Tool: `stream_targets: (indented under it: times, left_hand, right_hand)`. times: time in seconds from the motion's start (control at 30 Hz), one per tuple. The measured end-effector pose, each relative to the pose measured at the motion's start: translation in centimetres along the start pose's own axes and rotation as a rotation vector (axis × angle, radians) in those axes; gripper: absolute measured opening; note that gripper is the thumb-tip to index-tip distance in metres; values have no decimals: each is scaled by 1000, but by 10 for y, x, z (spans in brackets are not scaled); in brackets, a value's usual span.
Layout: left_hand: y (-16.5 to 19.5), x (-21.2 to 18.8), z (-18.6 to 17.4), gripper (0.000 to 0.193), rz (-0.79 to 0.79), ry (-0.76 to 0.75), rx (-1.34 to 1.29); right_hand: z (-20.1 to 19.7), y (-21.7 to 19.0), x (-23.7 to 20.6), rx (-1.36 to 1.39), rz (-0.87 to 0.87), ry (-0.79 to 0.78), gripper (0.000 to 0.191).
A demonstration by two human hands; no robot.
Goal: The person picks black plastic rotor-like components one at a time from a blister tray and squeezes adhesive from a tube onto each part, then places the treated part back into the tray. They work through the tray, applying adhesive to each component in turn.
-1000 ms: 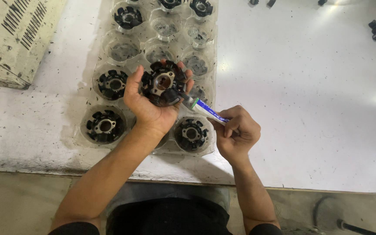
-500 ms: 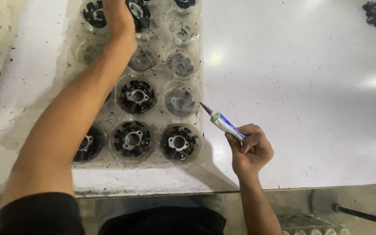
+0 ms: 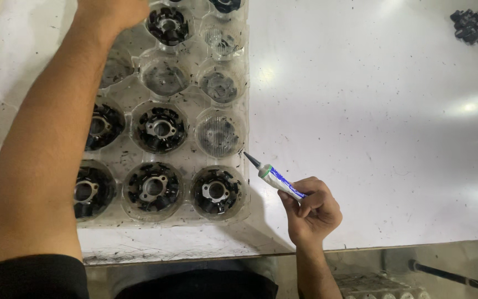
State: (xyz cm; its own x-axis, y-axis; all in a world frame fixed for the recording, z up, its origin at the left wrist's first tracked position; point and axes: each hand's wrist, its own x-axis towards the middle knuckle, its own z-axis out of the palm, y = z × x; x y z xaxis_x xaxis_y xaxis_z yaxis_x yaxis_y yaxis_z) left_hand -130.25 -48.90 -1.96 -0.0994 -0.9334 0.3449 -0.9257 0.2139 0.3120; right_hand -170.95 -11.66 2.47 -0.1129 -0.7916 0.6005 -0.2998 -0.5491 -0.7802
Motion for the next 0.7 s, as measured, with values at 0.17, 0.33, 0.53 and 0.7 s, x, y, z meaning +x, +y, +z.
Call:
stream_targets:
  times: [0.17,0.33,0.53,0.7]
  left_hand:
    - [-46,-35,-3,23,-5,8,364]
    - [-50,-53,-22,30,159,77,655]
    - [-4,-84,-90,45,99,11,337]
    - [57,-172,-152,61,-412,-307,-850]
  right_hand:
    - [13,-5,-5,67,-33,-28,43]
    - [15,-16,-16,45,-36,-33,42]
    - [1,-20,-8,400,308,111,35]
    - [3,-19,5,588,422,162,35]
